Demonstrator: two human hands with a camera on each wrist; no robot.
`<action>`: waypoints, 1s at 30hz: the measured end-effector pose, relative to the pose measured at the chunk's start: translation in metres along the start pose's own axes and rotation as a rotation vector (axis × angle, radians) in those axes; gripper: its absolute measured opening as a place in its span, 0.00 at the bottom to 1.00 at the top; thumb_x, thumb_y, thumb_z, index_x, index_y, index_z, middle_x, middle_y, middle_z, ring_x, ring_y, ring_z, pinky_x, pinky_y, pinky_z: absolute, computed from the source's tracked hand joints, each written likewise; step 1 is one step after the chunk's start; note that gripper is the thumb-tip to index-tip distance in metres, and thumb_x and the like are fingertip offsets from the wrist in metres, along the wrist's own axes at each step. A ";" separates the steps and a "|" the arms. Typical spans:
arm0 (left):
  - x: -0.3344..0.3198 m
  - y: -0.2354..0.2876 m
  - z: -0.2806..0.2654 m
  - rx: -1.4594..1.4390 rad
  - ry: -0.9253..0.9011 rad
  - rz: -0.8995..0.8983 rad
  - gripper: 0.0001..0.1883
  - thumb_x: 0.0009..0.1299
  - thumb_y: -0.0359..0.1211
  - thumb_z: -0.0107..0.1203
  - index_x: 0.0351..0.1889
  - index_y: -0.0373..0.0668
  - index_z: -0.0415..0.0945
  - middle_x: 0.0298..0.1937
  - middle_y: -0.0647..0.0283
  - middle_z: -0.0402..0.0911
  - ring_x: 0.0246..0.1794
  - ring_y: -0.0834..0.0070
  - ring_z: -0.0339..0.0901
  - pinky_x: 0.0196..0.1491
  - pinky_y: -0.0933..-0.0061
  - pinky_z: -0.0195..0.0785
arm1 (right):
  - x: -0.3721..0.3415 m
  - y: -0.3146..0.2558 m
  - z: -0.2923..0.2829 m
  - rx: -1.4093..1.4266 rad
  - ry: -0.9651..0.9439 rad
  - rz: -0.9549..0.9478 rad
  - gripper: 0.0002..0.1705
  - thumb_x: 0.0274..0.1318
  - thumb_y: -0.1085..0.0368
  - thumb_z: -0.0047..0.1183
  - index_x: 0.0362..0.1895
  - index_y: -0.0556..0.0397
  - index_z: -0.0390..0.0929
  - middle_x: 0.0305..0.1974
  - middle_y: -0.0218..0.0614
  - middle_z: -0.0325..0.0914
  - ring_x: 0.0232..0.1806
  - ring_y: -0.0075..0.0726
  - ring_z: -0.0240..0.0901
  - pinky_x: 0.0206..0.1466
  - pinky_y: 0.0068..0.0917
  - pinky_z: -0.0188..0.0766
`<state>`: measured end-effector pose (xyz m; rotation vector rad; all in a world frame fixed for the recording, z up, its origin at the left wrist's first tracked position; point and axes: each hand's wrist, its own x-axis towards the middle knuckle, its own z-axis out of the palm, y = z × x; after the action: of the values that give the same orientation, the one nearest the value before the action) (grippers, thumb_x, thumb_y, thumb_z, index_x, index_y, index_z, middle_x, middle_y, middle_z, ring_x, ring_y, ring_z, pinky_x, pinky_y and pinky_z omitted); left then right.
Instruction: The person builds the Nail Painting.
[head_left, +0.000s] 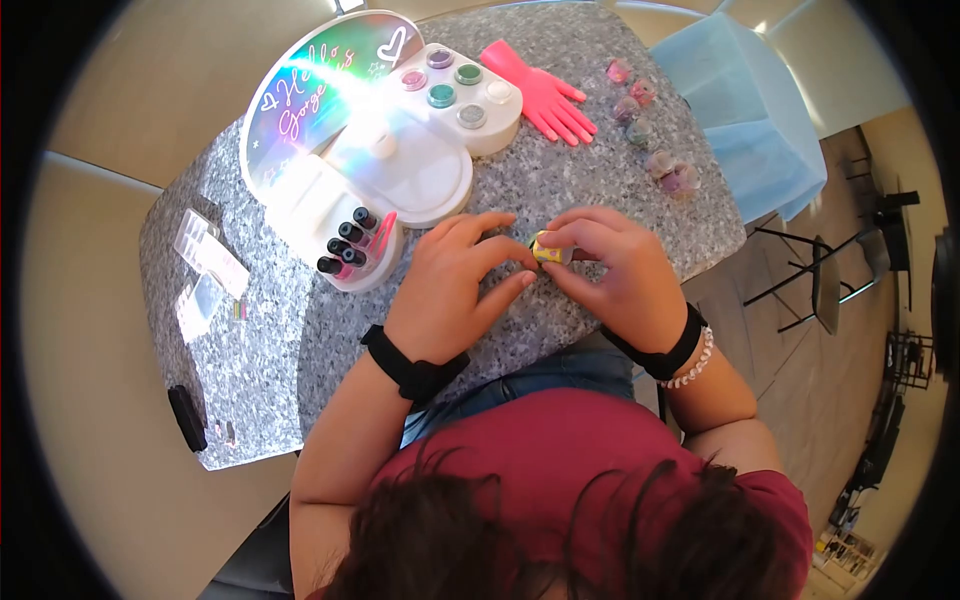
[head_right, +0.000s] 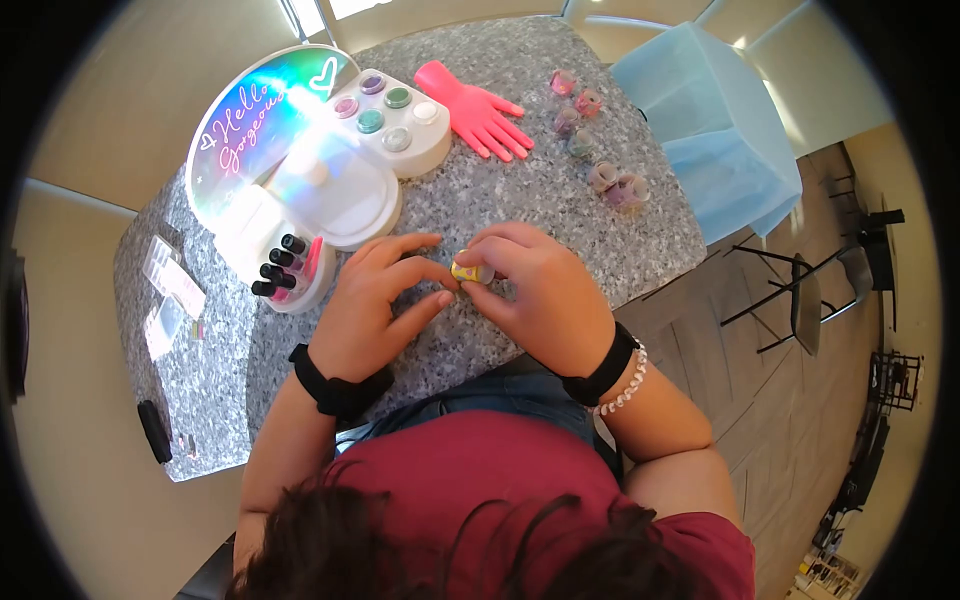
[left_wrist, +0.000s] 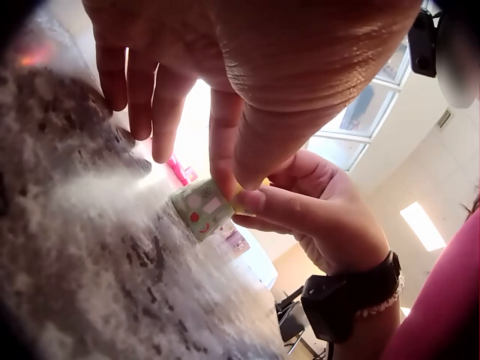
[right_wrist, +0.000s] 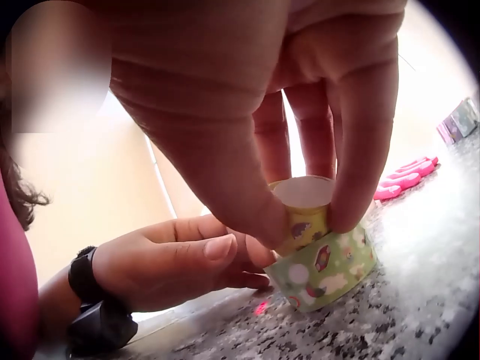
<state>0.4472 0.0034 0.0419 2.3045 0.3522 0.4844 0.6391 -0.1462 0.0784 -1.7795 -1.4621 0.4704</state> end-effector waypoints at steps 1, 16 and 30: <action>0.000 0.000 0.000 0.000 0.000 -0.002 0.10 0.76 0.37 0.70 0.53 0.49 0.90 0.71 0.52 0.84 0.72 0.49 0.78 0.76 0.48 0.66 | 0.000 0.000 0.000 -0.051 -0.004 -0.056 0.11 0.62 0.70 0.72 0.49 0.56 0.89 0.51 0.45 0.88 0.49 0.53 0.88 0.52 0.41 0.86; -0.002 0.001 0.001 0.027 0.051 -0.004 0.12 0.76 0.37 0.71 0.54 0.47 0.88 0.72 0.50 0.83 0.72 0.48 0.78 0.75 0.48 0.68 | 0.004 -0.010 -0.003 -0.249 -0.096 -0.099 0.18 0.61 0.69 0.71 0.56 0.54 0.89 0.48 0.45 0.85 0.51 0.54 0.85 0.55 0.45 0.82; 0.000 0.009 -0.002 -0.087 0.059 -0.046 0.10 0.77 0.33 0.69 0.54 0.45 0.91 0.66 0.56 0.88 0.68 0.54 0.82 0.72 0.54 0.72 | 0.009 0.004 -0.002 -0.150 -0.091 -0.206 0.29 0.54 0.67 0.77 0.62 0.50 0.85 0.48 0.42 0.88 0.51 0.55 0.85 0.56 0.46 0.83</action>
<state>0.4471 -0.0015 0.0502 2.1967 0.4042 0.5354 0.6455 -0.1389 0.0788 -1.7158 -1.7637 0.3462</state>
